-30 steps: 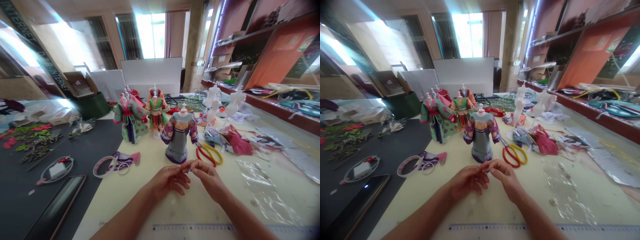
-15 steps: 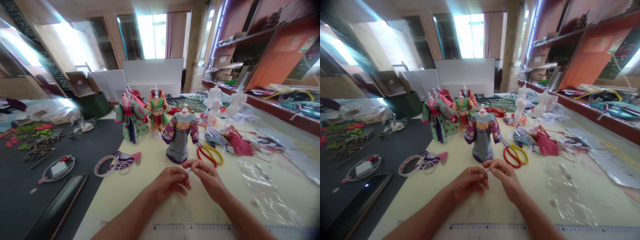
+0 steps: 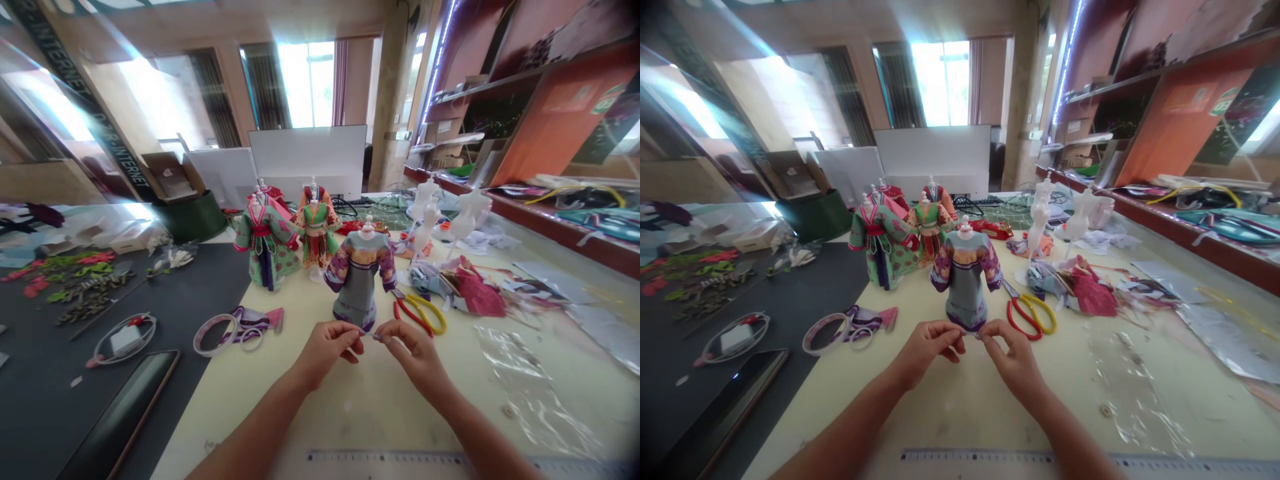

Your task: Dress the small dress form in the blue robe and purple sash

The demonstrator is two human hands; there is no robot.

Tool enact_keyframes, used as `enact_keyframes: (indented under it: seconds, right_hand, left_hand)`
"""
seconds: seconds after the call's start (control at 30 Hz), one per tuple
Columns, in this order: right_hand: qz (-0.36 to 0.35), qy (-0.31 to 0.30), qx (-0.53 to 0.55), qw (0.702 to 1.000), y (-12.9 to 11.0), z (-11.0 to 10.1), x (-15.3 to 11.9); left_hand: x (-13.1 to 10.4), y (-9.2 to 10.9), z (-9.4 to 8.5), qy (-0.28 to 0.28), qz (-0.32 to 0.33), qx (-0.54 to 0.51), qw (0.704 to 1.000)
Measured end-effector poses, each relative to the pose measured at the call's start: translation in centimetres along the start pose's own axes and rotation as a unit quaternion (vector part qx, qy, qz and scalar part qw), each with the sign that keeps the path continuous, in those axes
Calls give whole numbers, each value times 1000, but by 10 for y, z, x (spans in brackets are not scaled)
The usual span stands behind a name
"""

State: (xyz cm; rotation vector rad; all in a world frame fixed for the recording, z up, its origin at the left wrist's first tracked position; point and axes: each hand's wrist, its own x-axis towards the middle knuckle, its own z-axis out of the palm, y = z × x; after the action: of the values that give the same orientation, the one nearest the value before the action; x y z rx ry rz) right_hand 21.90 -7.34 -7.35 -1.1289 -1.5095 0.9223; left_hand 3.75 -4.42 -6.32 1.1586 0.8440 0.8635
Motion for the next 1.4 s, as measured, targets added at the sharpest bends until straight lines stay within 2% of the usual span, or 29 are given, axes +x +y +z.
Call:
enact_keyframes:
  seconds: [0.13,0.3,0.5,0.63,0.77,0.83,0.9,1.1,1.27,1.4]
  right_hand:
    - [-36,4,-55,998,-10,3,-2]
    - [-61,21,-86,994,-31,6,-3]
    - [-39,40,-19,998,-66,1,13]
    - [-53,54,-3,997,-95,-8,35]
    - [-99,98,-79,987,-119,-14,54]
    - [-123,127,-121,977,-125,-15,60]
    - [-155,156,-167,961,-126,-16,66]
    - [-235,195,-230,924,-116,-11,80]
    - [-243,221,-241,913,-111,-3,85]
    - [-239,224,-249,912,-109,0,88]
  left_hand:
    - [-5,14,4,42,34,23,998]
    - [-10,37,6,66,83,25,994]
    - [-8,68,6,75,161,77,981]
    - [0,93,9,98,254,150,951]
    - [10,120,16,127,353,227,899]
    - [15,130,18,147,399,261,867]
    - [20,137,18,153,422,285,847]
    - [40,146,4,109,406,333,844]
    - [51,154,-6,65,378,362,850]
    - [56,157,-8,53,345,374,859]
